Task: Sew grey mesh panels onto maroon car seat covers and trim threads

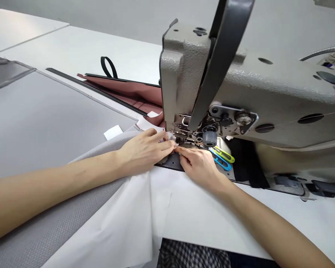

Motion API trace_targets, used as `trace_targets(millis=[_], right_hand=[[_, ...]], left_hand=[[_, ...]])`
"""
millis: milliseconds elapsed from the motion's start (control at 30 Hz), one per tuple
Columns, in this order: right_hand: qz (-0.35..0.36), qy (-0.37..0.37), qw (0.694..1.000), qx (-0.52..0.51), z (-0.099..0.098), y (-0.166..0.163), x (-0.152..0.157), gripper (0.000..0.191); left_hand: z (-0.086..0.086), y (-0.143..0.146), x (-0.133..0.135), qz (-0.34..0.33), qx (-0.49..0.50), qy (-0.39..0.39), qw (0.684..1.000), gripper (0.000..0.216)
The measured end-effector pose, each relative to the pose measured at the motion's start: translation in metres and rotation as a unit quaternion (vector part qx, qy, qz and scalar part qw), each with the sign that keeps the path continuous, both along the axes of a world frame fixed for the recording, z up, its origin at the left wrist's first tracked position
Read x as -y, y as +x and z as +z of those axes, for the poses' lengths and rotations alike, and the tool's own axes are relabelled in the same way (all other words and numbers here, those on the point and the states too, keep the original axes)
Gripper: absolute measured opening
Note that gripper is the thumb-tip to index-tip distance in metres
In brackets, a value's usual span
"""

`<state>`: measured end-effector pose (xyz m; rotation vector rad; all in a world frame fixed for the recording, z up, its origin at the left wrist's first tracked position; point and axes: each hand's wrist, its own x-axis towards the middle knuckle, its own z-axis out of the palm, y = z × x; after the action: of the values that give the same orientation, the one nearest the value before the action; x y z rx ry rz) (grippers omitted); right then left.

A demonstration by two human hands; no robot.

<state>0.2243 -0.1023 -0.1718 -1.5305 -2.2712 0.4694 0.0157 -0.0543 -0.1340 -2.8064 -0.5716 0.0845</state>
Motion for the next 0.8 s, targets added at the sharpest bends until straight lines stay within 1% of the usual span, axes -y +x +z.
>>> trace_targets(millis=[67,200,367,533,667,800], right_hand=[[0.006,0.012,1.0,-0.007,-0.0016,0.0009,0.0002,0.037],[-0.006,0.025,0.999,-0.019,-0.0045,0.0021,-0.0001,0.035],[0.031,0.035,0.999,0.016,-0.0043,0.004,-0.0015,0.041],[0.039,0.045,0.997,0.043,-0.003,0.0058,-0.0009,0.046],[0.036,0.044,0.998,0.042,-0.0034,0.0059,-0.0003,0.047],[0.031,0.044,0.998,0.037,-0.004,0.005,-0.0018,0.047]], left_hand=[[-0.0002,-0.0001,0.0,0.02,0.006,-0.008,1.0,0.046],[-0.0022,0.0,0.0007,0.04,0.002,-0.01,0.999,0.048],[-0.0035,0.0,0.0015,0.044,0.01,-0.005,0.999,0.049],[-0.0014,0.0021,0.0002,0.072,0.019,-0.03,0.997,0.047],[-0.0009,0.0027,-0.0009,0.076,0.019,-0.043,0.996,0.053],[-0.0004,0.0026,-0.0011,0.07,0.024,-0.046,0.996,0.049]])
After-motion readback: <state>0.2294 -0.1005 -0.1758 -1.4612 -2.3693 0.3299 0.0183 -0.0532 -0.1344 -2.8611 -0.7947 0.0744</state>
